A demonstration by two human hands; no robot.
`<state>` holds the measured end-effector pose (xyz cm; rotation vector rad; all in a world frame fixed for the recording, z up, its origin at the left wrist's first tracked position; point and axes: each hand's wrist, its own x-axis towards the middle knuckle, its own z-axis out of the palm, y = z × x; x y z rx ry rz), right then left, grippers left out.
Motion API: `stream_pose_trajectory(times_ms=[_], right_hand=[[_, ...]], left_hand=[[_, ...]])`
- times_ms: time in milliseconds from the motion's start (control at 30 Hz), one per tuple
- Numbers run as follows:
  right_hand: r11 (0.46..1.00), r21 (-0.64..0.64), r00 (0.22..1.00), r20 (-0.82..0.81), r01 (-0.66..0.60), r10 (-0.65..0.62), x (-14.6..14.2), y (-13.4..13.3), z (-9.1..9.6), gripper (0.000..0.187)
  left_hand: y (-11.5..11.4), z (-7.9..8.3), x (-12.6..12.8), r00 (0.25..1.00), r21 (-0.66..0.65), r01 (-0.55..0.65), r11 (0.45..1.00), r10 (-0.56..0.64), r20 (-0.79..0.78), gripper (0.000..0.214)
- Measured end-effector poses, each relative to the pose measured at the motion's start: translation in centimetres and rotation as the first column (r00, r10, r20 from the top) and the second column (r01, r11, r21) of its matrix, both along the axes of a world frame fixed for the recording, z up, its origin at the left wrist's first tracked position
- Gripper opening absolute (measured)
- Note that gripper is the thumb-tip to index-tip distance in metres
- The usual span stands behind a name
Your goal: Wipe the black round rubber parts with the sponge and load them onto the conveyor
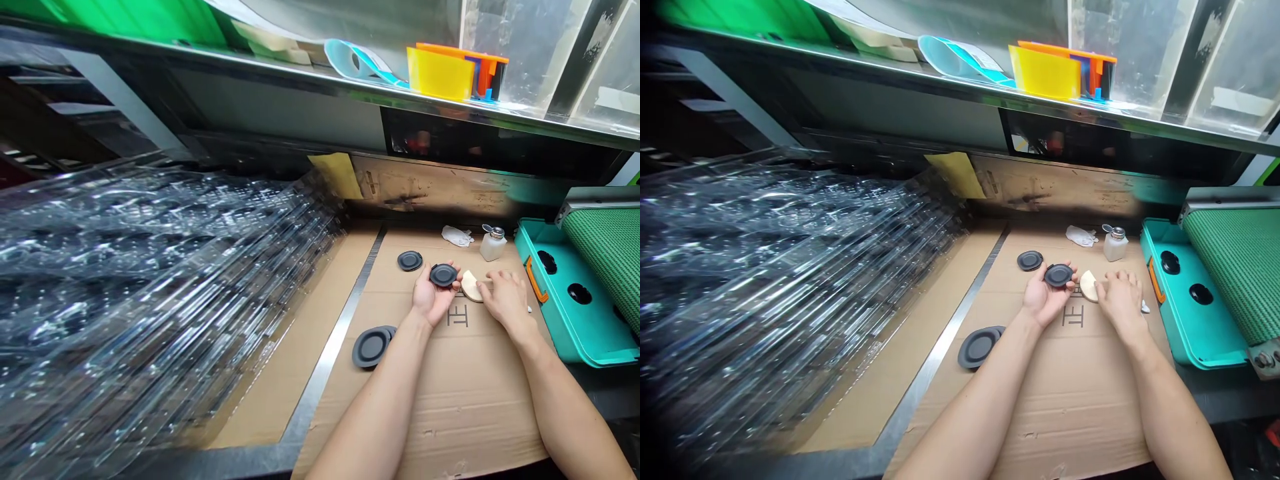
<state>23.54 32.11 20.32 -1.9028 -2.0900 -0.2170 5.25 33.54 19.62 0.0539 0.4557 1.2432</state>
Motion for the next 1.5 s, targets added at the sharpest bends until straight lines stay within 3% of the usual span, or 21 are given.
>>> stream_pose_trajectory(times_ms=[100, 200, 267, 333, 433, 500, 567, 767, 867, 933, 1067, 1200, 1300, 1433, 1500], right_hand=[[0.996, -0.063, 0.996, 0.066, 0.069, -0.065, 2.0, -0.1, 1.0, 0.031], [0.952, -0.277, 0.99, 0.098, 0.126, -0.103, 3.9, 0.2, 2.0, 0.018], [0.931, -0.357, 0.997, 0.046, 0.076, -0.064, 4.1, 0.3, 2.4, 0.011], [0.954, -0.284, 0.992, -0.105, -0.098, 0.071, 3.1, 0.3, 2.7, 0.014], [0.938, 0.024, 0.874, -0.356, -0.345, 0.331, 0.3, -0.4, 2.6, 0.021], [0.908, 0.16, 0.801, -0.431, -0.387, 0.416, -1.6, -1.0, 2.0, 0.024], [0.895, 0.212, 0.779, -0.44, -0.393, 0.447, -2.8, -1.3, 1.2, 0.025], [0.928, 0.238, 0.833, -0.417, -0.287, 0.364, -4.2, -1.5, -0.6, 0.02], [0.881, 0.201, 0.81, -0.347, -0.428, 0.472, -4.7, -1.8, -0.6, 0.02], [0.872, 0.186, 0.824, -0.289, -0.452, 0.488, -4.8, -1.8, -0.5, 0.022], [0.937, 0.229, 0.914, -0.252, -0.262, 0.317, -4.4, -1.2, -0.6, 0.027], [0.898, 0.201, 0.872, -0.23, -0.391, 0.431, -4.5, -1.2, -0.9, 0.025], [0.932, 0.214, 0.911, -0.233, -0.293, 0.34, -4.8, -1.2, -1.0, 0.025], [0.933, 0.198, 0.909, -0.235, -0.302, 0.344, -4.0, -0.7, -1.0, 0.022], [0.957, 0.196, 0.929, -0.265, -0.212, 0.26, -3.0, -0.1, -0.8, 0.022]], left_hand=[[0.1, -0.2, -0.2, 0.999, -0.019, -0.026, 0.999, 0.026, 0.021, 0.054], [0.2, -0.5, -0.1, 1.0, -0.026, -0.028, 0.999, 0.028, -0.001, 0.055], [0.2, -0.7, 0.1, 0.999, -0.015, -0.03, 0.999, 0.029, -0.046, 0.055], [0.2, -0.8, 0.4, 0.994, 0.007, -0.036, 0.999, 0.037, -0.101, 0.054], [0.0, -0.9, 1.0, 0.985, 0.056, -0.035, 0.998, 0.044, -0.169, 0.054], [-0.3, -0.9, 1.6, 0.979, 0.079, -0.021, 0.997, 0.036, -0.198, 0.054], [-0.6, -0.9, 2.2, 0.977, 0.091, -0.002, 0.996, 0.021, -0.211, 0.054], [-1.3, -0.7, 3.4, 0.984, 0.144, 0.026, 0.989, -0.001, -0.176, 0.048], [-1.4, -0.6, 3.0, 0.982, 0.095, 0.058, 0.994, -0.04, -0.186, 0.049], [-1.3, -0.6, 2.8, 0.982, 0.082, 0.063, 0.995, -0.047, -0.185, 0.05], [-1.2, -0.5, 2.9, 0.988, 0.105, 0.037, 0.994, -0.02, -0.155, 0.05], [-1.2, -0.5, 2.9, 0.985, 0.069, 0.079, 0.995, -0.067, -0.16, 0.049], [-1.4, -0.6, 2.8, 0.99, 0.116, 0.05, 0.992, -0.034, -0.138, 0.044], [-1.7, -0.5, 3.1, 0.984, 0.147, 0.032, 0.989, -0.006, -0.175, 0.03], [-1.8, -0.3, 3.1, 0.974, 0.116, 0.061, 0.991, -0.034, -0.222, 0.031]])
